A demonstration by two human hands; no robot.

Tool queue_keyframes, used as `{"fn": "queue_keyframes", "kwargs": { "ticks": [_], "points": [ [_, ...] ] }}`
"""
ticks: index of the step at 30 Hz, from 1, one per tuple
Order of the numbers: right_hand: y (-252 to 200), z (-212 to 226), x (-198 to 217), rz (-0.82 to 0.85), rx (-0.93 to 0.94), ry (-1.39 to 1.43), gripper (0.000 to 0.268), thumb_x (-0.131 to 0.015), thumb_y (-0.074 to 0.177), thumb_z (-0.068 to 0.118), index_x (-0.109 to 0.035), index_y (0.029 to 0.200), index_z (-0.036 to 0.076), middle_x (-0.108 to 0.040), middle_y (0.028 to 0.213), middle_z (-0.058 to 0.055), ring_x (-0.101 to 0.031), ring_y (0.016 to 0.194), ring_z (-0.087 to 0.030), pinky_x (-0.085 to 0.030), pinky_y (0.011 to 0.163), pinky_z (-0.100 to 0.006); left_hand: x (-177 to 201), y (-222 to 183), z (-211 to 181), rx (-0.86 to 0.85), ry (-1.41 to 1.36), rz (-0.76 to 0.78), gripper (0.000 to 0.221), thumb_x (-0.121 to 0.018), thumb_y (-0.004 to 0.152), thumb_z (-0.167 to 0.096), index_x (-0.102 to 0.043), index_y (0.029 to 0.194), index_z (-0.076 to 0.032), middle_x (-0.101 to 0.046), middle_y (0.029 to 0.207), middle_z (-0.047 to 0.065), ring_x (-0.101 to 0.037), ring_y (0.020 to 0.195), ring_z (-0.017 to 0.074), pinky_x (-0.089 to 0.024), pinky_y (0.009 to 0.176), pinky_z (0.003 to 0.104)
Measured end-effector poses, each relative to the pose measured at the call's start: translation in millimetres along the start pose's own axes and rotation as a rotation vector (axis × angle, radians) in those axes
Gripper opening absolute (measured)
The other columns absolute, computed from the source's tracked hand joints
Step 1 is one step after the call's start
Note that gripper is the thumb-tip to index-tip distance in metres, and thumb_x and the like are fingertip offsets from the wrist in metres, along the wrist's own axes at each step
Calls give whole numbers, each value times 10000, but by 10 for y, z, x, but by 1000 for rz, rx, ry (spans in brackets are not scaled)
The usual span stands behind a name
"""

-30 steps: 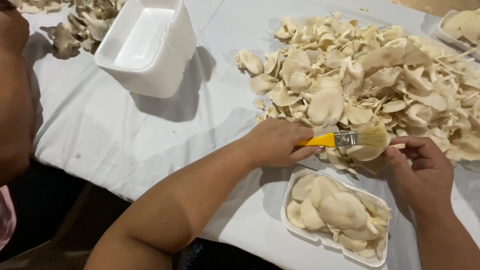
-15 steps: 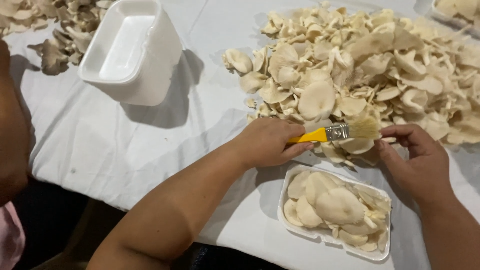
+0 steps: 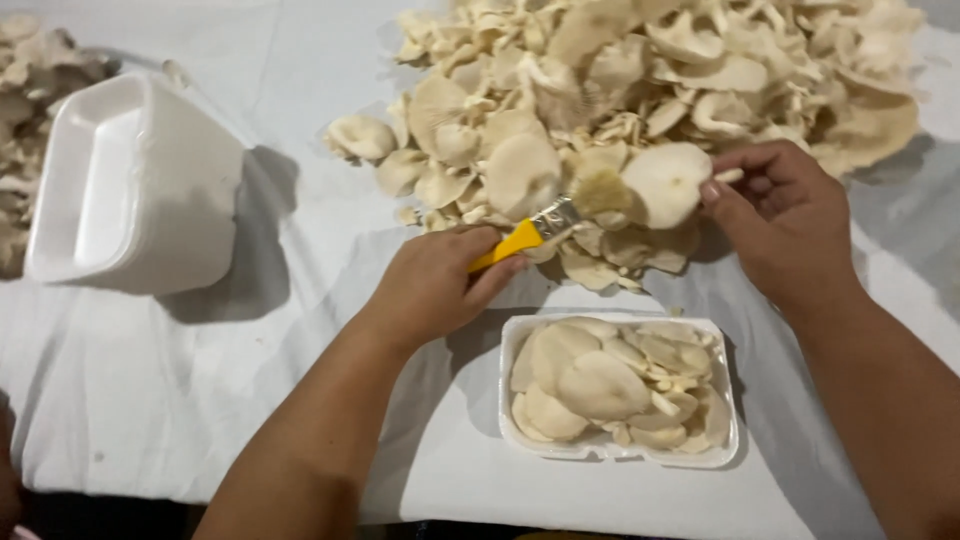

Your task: The person picks up oyster mushrooms from a pile on a table, uses a yellow brush to clean the caps and gills, and places the cleaned mushrooms into a white styrofoam container. The process is repeated for multiple mushrooms.

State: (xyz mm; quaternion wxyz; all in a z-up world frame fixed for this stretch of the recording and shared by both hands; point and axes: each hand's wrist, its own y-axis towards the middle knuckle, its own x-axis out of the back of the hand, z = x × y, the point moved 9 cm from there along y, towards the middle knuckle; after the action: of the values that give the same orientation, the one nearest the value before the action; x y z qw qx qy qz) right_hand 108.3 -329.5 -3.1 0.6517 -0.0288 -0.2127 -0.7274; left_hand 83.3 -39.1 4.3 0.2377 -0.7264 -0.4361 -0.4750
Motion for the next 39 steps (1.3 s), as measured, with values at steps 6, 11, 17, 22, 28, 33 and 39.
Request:
{"fn": "queue_keyframes", "kwargs": {
  "ticks": [6,11,17,22,28,33,39],
  "points": [
    [2,22,0,13,65,49,145,-694,1058,14,-636,1187,43,-670,987,-56,-623,865,-91,-518,782,-216,-16,-23,56,62,-26,-28,392,-503,1014,-496,-623,952,-127,-646,792,21,-605,670,269,-433,553,417],
    [-62,114,-126,102,-48,86,184,-702,974,-29,-664,1120,76,-637,909,-29,-560,775,-87,-514,659,-202,-37,-33,-55,-36,-14,-24,378,-493,1027,-473,-624,910,-139,-610,735,28,-589,613,236,-437,514,401],
    [-65,132,-144,107,-58,39,147,-696,955,73,-681,1101,81,-655,979,-30,-558,868,-108,-488,725,-239,21,-33,-14,1,-3,-63,367,-518,1025,-466,-595,881,-138,-599,706,17,-592,623,248,-420,508,404],
    [-36,22,-76,89,64,115,189,-714,964,42,-663,1146,38,-671,937,-56,-586,830,-100,-501,780,-260,37,-13,-12,59,21,-53,376,-542,999,-486,-668,995,-131,-685,739,101,-678,660,343,-524,592,443],
    [93,-50,143,-51,155,238,227,-630,1058,-26,-576,1278,-38,-630,907,-87,-619,789,-109,-529,767,-243,68,-21,72,149,3,-59,358,-552,989,-485,-667,929,-151,-681,680,156,-710,697,416,-568,659,467],
    [101,-52,111,-51,83,280,218,-623,1064,-9,-572,1275,2,-651,888,-85,-643,797,-107,-553,755,-236,55,-13,20,107,27,-85,389,-544,991,-497,-643,923,-127,-654,649,192,-691,713,467,-552,676,526],
    [-19,75,-200,116,-109,450,242,-643,981,-36,-596,1217,-33,-684,889,-128,-704,818,-178,-624,804,-346,7,-57,-107,31,11,-51,352,-546,986,-476,-664,904,-154,-683,673,136,-715,684,397,-572,653,445]
  ]
}}
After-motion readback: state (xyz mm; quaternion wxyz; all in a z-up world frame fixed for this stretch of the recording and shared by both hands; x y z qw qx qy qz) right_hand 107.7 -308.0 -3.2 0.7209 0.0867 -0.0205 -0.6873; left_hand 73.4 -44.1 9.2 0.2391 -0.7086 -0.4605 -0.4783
